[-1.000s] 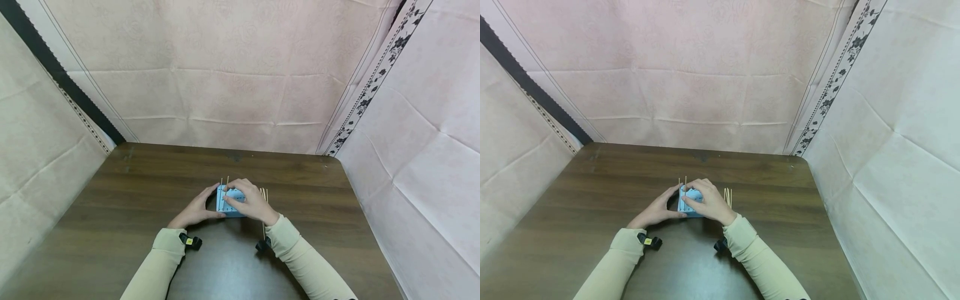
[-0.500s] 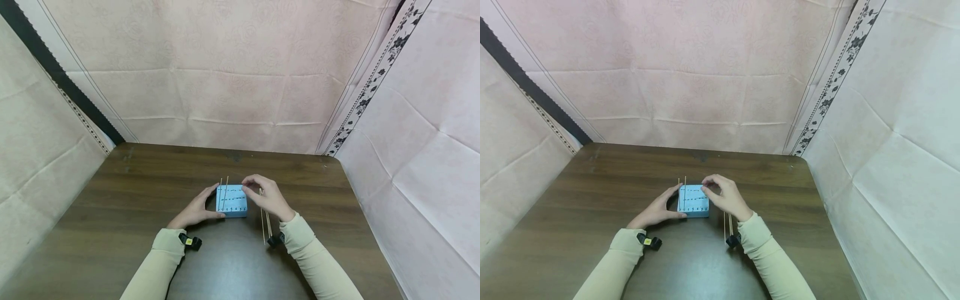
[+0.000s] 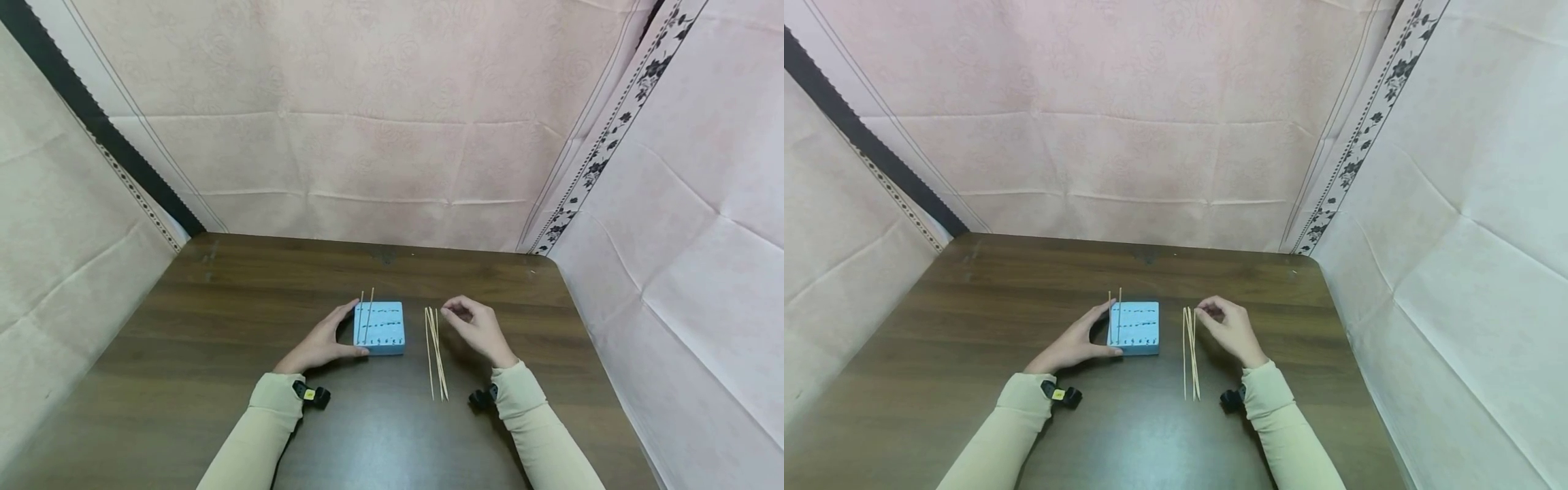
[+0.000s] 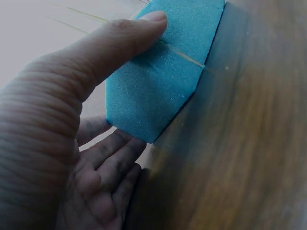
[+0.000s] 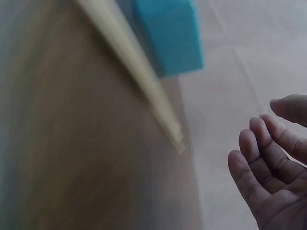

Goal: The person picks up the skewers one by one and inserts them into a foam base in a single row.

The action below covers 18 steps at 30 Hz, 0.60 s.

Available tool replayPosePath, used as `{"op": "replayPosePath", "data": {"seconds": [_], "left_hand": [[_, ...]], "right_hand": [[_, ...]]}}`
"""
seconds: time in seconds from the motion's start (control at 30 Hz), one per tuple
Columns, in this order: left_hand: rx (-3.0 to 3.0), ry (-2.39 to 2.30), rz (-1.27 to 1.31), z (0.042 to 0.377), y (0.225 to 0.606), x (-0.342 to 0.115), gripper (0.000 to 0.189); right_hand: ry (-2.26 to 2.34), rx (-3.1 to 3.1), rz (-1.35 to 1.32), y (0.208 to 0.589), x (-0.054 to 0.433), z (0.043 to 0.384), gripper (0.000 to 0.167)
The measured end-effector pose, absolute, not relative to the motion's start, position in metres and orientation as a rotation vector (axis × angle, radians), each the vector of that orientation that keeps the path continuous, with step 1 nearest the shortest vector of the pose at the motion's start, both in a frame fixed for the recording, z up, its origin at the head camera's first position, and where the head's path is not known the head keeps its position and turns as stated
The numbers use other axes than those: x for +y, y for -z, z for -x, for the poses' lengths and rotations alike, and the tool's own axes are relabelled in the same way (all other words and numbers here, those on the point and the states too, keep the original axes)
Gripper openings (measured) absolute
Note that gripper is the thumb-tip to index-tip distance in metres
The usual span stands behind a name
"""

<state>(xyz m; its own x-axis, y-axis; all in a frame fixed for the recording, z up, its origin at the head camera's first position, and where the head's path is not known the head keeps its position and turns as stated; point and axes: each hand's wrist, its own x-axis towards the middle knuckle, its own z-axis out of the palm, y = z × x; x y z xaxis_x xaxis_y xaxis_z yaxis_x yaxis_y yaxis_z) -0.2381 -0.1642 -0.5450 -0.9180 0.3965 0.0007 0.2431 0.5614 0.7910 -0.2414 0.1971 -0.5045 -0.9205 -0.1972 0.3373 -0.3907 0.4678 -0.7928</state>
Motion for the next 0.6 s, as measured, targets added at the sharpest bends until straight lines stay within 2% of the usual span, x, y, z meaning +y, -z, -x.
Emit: {"op": "replayPosePath", "data": {"seconds": [0.33, 0.6], "left_hand": [[2.619, -1.276, -0.532, 0.237, 0.544, -0.162, 0.117], [2.612, -1.269, -0.533, 0.239, 0.544, -0.163, 0.117]], "right_hand": [[-1.33, -2.645, -0.361, 0.552, 0.209, 0.233, 0.013], [-1.191, -2.631, -0.354, 0.553, 0.198, 0.229, 0.018]]}}
